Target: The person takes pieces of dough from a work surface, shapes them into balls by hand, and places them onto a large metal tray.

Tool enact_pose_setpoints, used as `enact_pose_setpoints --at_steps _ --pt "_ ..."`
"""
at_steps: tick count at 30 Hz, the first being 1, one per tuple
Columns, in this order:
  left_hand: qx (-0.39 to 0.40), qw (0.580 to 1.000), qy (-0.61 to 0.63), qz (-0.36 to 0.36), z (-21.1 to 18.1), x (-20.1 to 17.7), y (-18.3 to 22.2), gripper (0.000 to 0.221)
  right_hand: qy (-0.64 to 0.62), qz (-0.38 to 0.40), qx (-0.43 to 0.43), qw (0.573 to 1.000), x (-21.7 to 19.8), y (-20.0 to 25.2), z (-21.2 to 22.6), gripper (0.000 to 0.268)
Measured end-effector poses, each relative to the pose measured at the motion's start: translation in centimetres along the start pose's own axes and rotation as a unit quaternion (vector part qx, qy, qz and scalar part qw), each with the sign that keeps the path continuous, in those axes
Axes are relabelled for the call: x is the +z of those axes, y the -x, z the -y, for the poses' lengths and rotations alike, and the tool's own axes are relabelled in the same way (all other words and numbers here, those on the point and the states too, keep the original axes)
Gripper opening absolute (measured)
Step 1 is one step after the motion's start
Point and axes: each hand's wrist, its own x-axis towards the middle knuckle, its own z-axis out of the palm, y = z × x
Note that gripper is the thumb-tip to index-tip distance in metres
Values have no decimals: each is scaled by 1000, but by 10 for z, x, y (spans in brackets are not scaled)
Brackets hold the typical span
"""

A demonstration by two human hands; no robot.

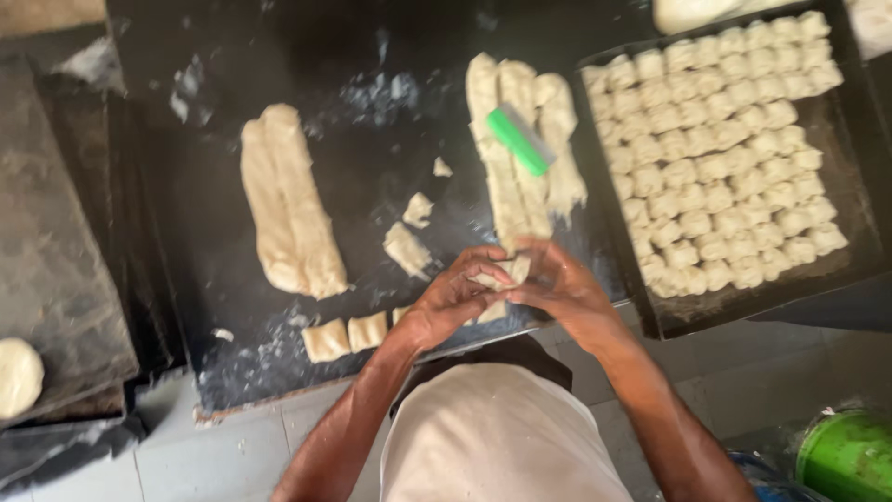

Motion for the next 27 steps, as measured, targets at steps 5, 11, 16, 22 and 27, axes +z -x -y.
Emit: enact_pose_setpoints --at_steps 5,11,16,22,27 --pt "-11 964 -267 4 -33 36 -58 51 103 -12 -37 994 -56 -17 -1 23" --pt "-196 980 -33 -23 -22 69 -137 39 484 -65 -369 791 -103 -10 25 52" --pt "-249 966 60 36 4 104 -179 37 312 -87 -375 869 -162 -15 -3 25" --pt "79 983 -161 -28 -12 138 -234 43 -14 -126 93 988 -256 -74 7 43" --pt "-31 951 -226 -211 -20 112 -206 27 -151 -273 -261 913 -374 -75 48 50"
